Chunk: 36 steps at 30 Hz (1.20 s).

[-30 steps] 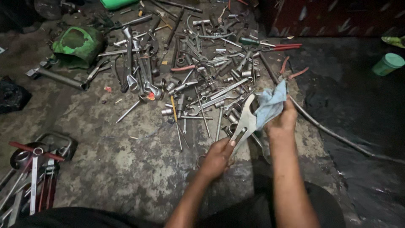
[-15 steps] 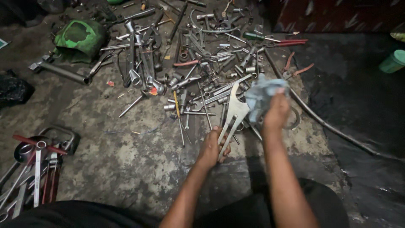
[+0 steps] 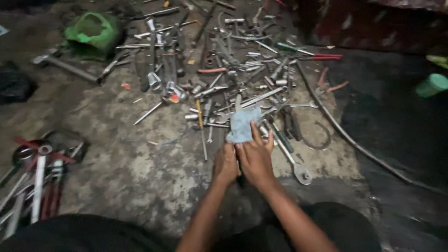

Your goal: The person wipes several metal tools, including wrenches and sockets, with a blue cloth while sitting on a workshop floor.

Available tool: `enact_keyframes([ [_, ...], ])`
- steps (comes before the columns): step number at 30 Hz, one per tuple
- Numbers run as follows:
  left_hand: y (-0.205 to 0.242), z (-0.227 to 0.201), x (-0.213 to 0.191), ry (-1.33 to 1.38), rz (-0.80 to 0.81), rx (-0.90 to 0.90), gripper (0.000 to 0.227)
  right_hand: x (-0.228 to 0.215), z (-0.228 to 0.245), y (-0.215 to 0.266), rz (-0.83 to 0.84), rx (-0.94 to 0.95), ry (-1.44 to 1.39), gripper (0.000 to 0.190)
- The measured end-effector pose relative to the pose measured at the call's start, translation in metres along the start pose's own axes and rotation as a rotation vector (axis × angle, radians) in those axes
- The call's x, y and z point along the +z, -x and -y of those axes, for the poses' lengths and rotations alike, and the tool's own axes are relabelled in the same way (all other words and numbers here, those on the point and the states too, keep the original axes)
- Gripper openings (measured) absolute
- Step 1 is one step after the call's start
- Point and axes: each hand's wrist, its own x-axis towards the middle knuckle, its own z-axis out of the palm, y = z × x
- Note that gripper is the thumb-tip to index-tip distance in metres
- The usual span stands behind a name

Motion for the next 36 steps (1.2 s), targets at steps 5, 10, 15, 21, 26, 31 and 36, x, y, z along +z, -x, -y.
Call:
enact_keyframes([
  [5, 0.006, 0.048, 0.023, -0.120, -0.092, -0.019, 0.025, 0.001, 0.028, 0.032, 0.051, -0.004, -0.009, 0.029],
  [10, 0.003, 0.052, 0.026, 0.323, -0.110, -0.288, 0.049, -0.012, 0.039, 0.056, 0.224, 0.190, -0.161, 0.029],
  [15, -0.003, 0.008, -0.013, 0.527, -0.088, -0.368, 0.067, -0.007, 0.030, 0.058, 0.091, 0.278, -0.451, 0.036],
  [21, -0.014, -0.062, -0.059, 0.715, 0.102, -0.314, 0.044, -0.004, -0.024, 0.047, -0.345, 1.096, -1.451, 0.046],
  [26, -0.007, -0.079, -0.062, 1.236, 0.340, -0.273, 0.020, -0.015, -0.084, 0.021, -0.434, 0.984, -1.771, 0.051],
  [31, -0.001, -0.059, -0.043, 1.571, 0.828, -0.373, 0.034, -0.002, -0.099, 0.006, -0.466, 0.925, -1.763, 0.054],
  [36, 0.014, -0.055, -0.012, 1.530, 1.030, -0.600, 0.044, 0.002, -0.111, 0.008, -0.498, 0.953, -1.726, 0.055],
])
